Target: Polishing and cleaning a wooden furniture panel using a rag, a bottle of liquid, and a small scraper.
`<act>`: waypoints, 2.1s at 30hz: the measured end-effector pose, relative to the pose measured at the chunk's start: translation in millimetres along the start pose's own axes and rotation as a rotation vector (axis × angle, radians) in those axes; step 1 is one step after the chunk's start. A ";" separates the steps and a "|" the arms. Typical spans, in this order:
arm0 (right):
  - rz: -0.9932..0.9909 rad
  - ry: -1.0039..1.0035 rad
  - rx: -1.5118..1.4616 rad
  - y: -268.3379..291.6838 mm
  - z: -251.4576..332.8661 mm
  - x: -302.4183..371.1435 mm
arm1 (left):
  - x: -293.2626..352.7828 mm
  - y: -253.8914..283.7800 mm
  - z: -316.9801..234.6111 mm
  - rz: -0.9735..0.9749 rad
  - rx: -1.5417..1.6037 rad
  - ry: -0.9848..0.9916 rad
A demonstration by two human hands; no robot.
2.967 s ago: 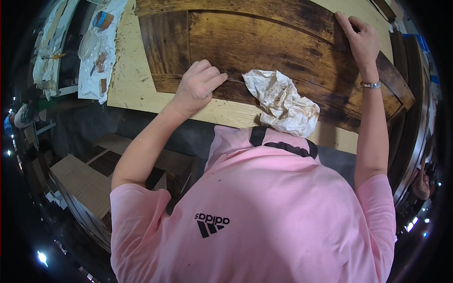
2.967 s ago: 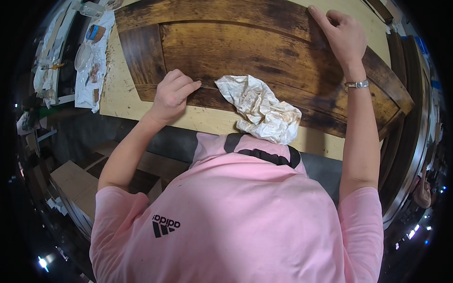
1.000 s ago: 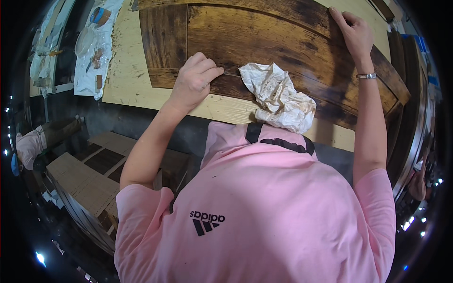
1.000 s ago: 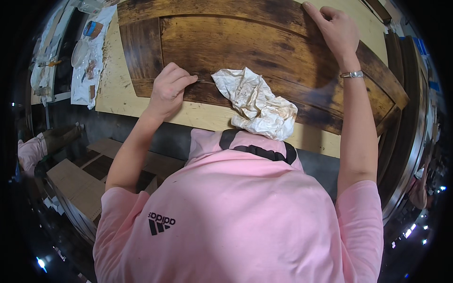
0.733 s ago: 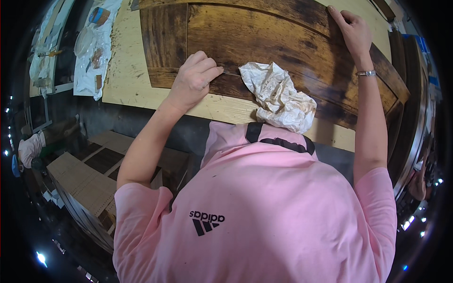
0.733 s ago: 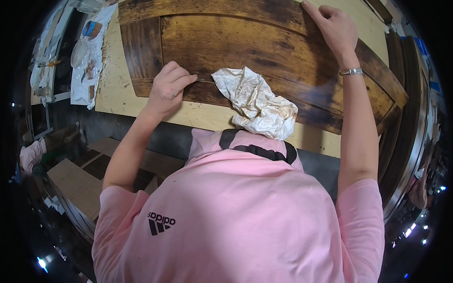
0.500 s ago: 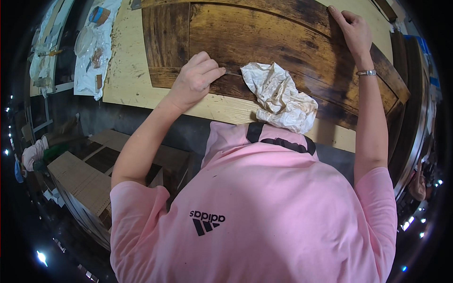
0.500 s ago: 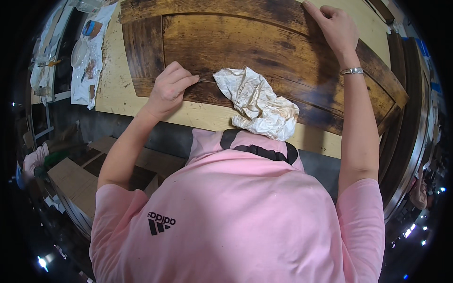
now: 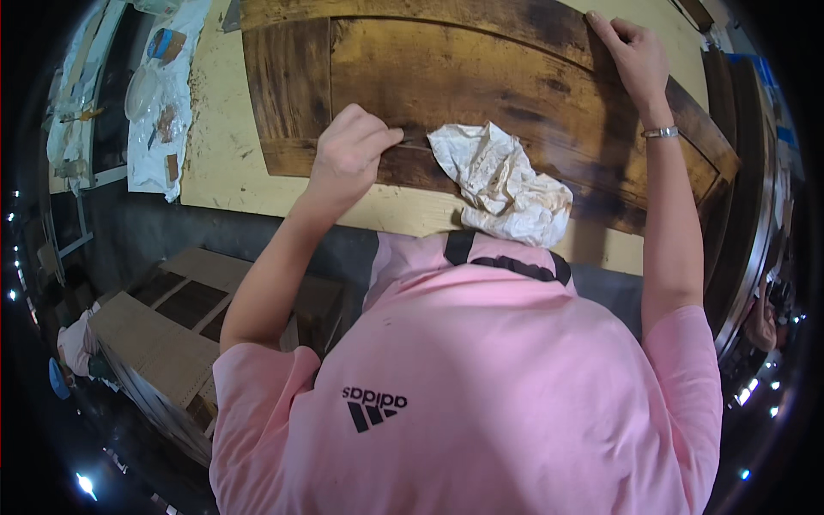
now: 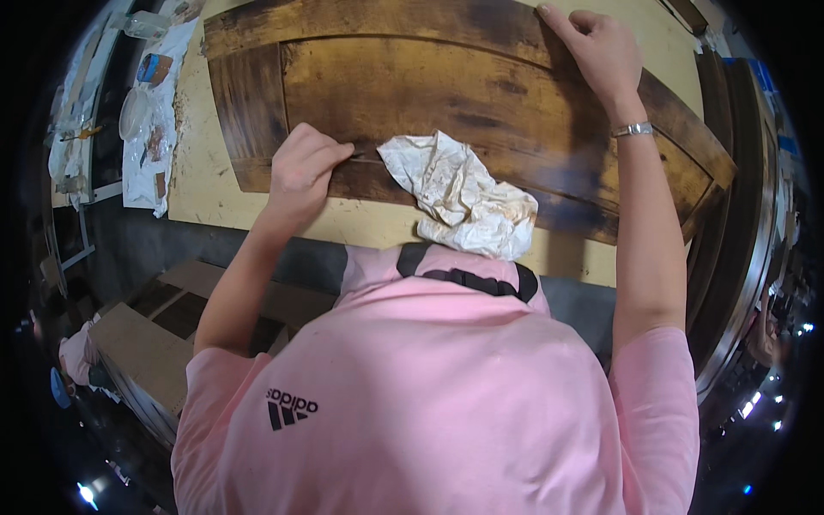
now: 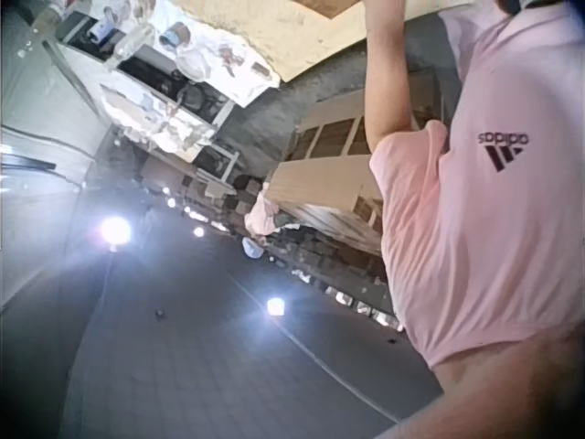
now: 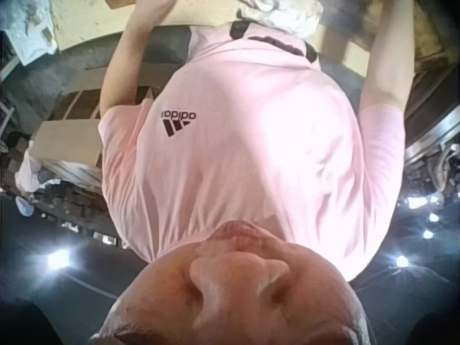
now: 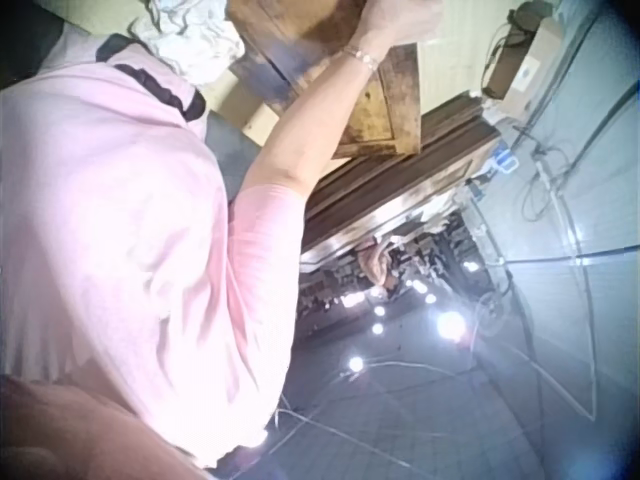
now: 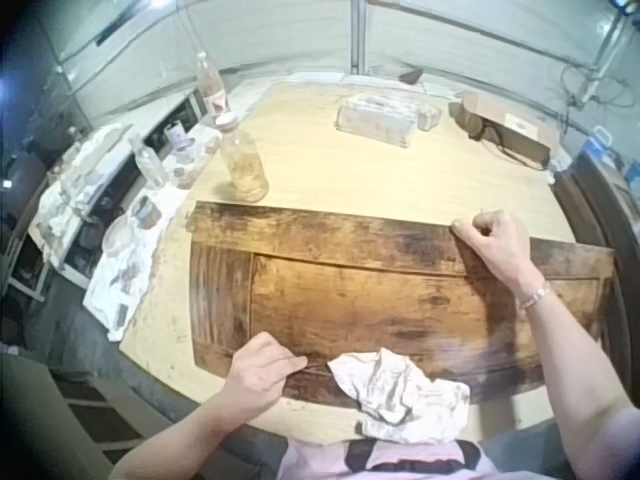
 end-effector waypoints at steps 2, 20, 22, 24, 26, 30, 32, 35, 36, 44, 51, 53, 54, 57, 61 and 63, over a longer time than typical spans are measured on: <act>-0.013 -0.012 -0.001 -0.8 -0.5 -0.9 | -5.8 2.4 2.6 0.048 0.018 -0.005; -0.007 -0.010 0.008 -9.2 -5.2 -2.6 | 5.9 -4.4 3.7 0.017 -0.087 -0.089; -0.003 -0.007 0.024 -8.9 -4.0 -2.5 | 8.3 -5.4 3.2 0.005 -0.095 -0.095; 0.003 -0.013 0.027 -8.5 -4.6 -2.8 | 8.9 -5.7 3.1 -0.007 -0.103 -0.101; 0.009 -0.017 0.031 -8.7 -5.4 -3.2 | 8.1 -4.4 4.0 -0.057 -0.065 -0.100; -0.003 -0.007 0.003 -10.5 -4.6 -2.7 | 3.0 1.6 5.5 -0.057 -0.054 -0.042; 0.007 -0.012 0.008 -10.4 -4.9 -2.9 | 0.5 2.1 2.5 0.014 -0.028 -0.040; 0.008 -0.015 0.002 -11.2 -9.3 -4.1 | -0.6 3.3 1.8 0.073 -0.019 -0.040; -0.001 -0.010 -0.010 -11.7 -10.5 -4.7 | -1.3 3.8 2.2 0.073 -0.020 -0.040; -0.008 -0.003 -0.020 -10.9 -5.2 -4.0 | -0.2 -5.8 -0.3 0.063 -0.027 -0.056; 0.014 0.012 -0.016 -11.4 -11.2 -4.8 | -0.7 -4.9 1.3 0.017 -0.034 -0.012; 0.006 0.013 -0.020 -10.9 -10.1 -4.0 | -3.2 -2.0 4.4 0.089 0.024 -0.017; -0.003 0.011 -0.023 -10.4 -9.6 -3.5 | -3.9 -0.5 5.1 0.088 0.024 -0.017; 0.028 0.000 0.019 -11.9 -11.6 -5.7 | -4.5 0.2 6.0 0.154 -0.026 -0.020; 0.009 -0.005 0.000 -10.4 -3.1 -2.3 | -6.8 1.0 3.7 0.177 -0.042 -0.030; 0.017 -0.010 0.008 -12.6 -9.8 -4.9 | -6.7 -0.8 1.5 0.167 -0.047 -0.040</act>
Point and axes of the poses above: each hand's wrist, its own x-axis away from the middle knuckle, its own y-axis out of the back of the hand, z = x × y, the point moved 4 cm from there along -x, towards the middle knuckle
